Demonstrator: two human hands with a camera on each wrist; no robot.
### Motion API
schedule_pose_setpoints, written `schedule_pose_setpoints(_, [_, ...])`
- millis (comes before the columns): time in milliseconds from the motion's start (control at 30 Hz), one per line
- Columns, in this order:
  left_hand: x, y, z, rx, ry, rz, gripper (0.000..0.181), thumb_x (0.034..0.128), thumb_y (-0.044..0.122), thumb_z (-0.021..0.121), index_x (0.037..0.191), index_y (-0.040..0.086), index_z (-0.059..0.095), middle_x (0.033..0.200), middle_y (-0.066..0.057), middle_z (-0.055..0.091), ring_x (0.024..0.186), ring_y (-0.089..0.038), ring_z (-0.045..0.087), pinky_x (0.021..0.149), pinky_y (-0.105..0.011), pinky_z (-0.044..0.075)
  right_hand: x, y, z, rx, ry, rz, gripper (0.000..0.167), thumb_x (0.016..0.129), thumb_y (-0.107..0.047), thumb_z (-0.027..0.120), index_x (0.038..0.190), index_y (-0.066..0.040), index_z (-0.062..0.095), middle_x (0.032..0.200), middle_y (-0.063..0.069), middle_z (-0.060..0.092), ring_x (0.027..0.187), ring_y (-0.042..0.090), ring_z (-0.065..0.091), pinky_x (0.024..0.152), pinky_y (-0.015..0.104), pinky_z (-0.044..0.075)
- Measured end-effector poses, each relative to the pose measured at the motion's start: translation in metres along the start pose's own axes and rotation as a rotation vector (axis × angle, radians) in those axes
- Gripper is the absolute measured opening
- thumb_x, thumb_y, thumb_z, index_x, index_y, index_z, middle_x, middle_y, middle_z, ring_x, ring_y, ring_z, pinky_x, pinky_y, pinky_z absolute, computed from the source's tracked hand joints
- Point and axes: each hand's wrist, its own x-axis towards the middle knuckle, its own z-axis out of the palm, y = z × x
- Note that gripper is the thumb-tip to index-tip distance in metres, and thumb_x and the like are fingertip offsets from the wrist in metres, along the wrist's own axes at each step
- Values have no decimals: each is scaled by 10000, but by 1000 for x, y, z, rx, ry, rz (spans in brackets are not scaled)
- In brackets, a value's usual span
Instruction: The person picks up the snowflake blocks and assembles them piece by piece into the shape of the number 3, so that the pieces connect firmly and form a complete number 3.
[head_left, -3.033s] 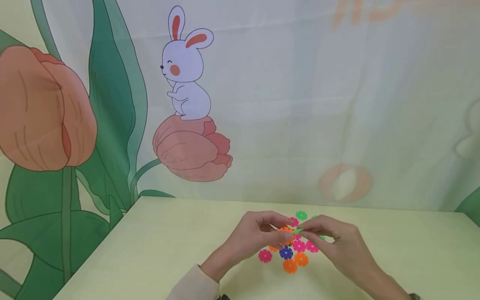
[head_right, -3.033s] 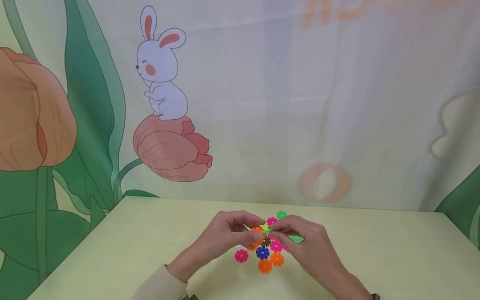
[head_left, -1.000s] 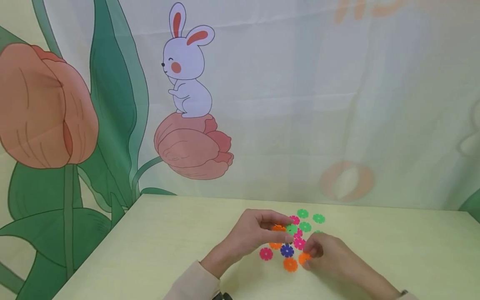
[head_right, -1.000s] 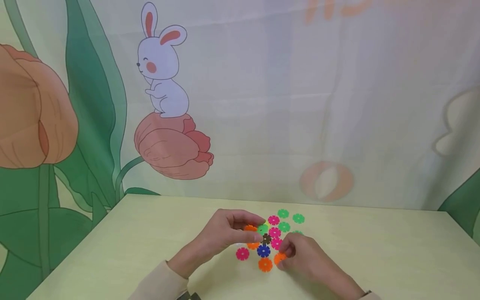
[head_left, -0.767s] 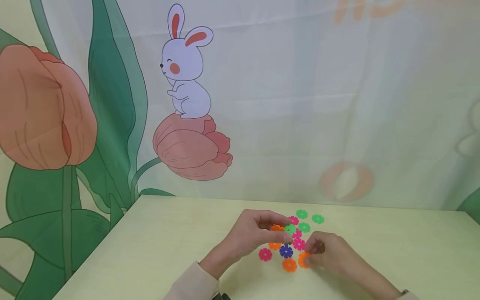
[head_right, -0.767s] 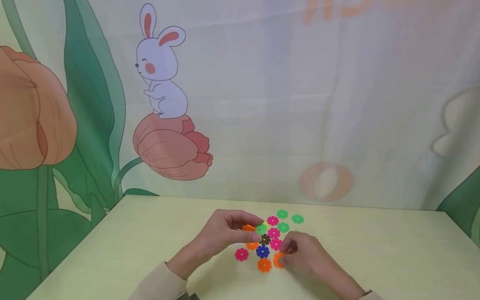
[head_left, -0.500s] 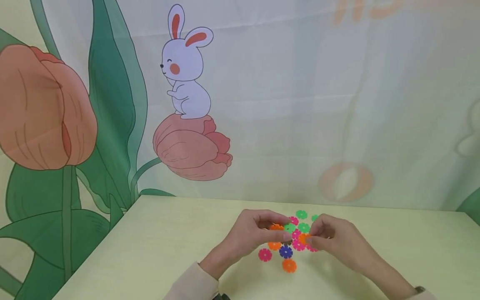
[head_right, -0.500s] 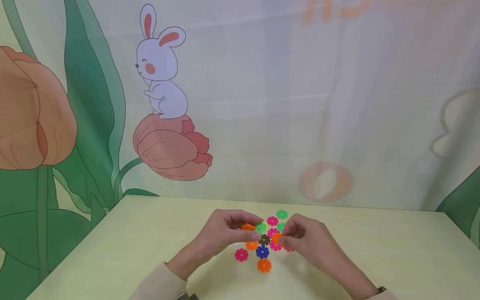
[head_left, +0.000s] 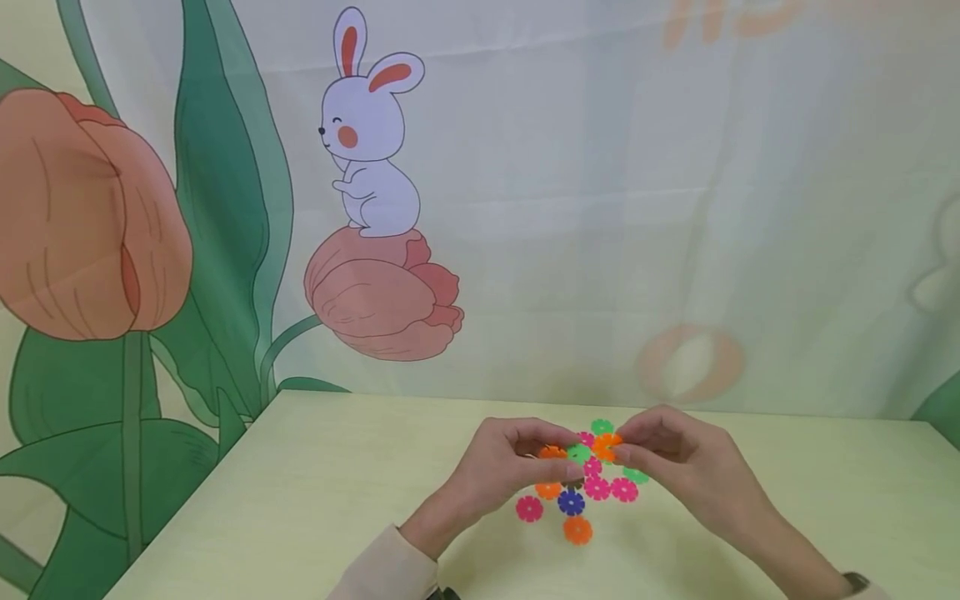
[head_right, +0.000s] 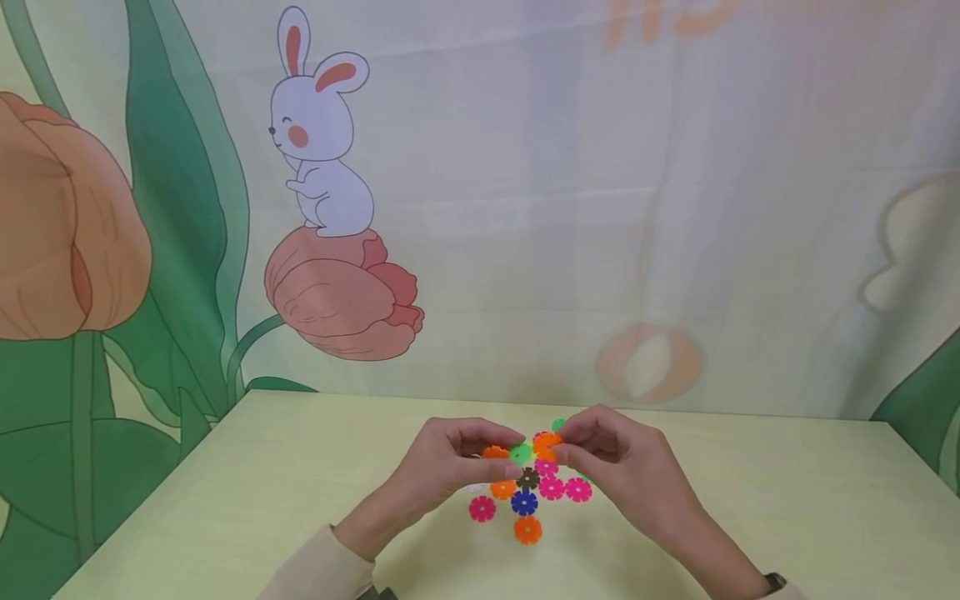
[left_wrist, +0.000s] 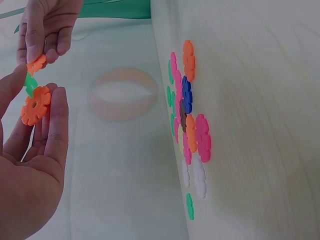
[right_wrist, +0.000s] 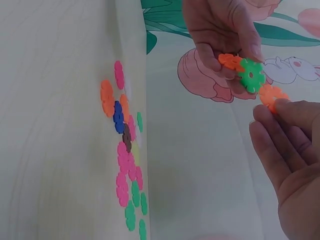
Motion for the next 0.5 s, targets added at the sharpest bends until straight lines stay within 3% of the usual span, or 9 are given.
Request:
schedule_pose_setpoints(300, [-1, 0, 1, -9, -2, 19, 217, 901, 159, 877, 1114, 160, 838, 1068, 11, 783, 908, -207, 761, 795, -317, 632, -2, -2, 5, -9, 45, -86, 144, 935, -131, 833, 1047, -153, 746, 982, -43, 766, 850, 163, 770, 776, 291, 637])
schedule_pose_setpoints(500, [-1, 0, 2, -13, -6, 24, 226, 904, 147, 873, 1126, 136, 834, 1065, 11, 786, 903, -203, 766, 792, -311, 634, -4, -3, 6, -4, 47, -84, 144, 936, -140, 835, 1048, -146, 743, 977, -37, 765, 845, 167, 772, 772, 293, 639])
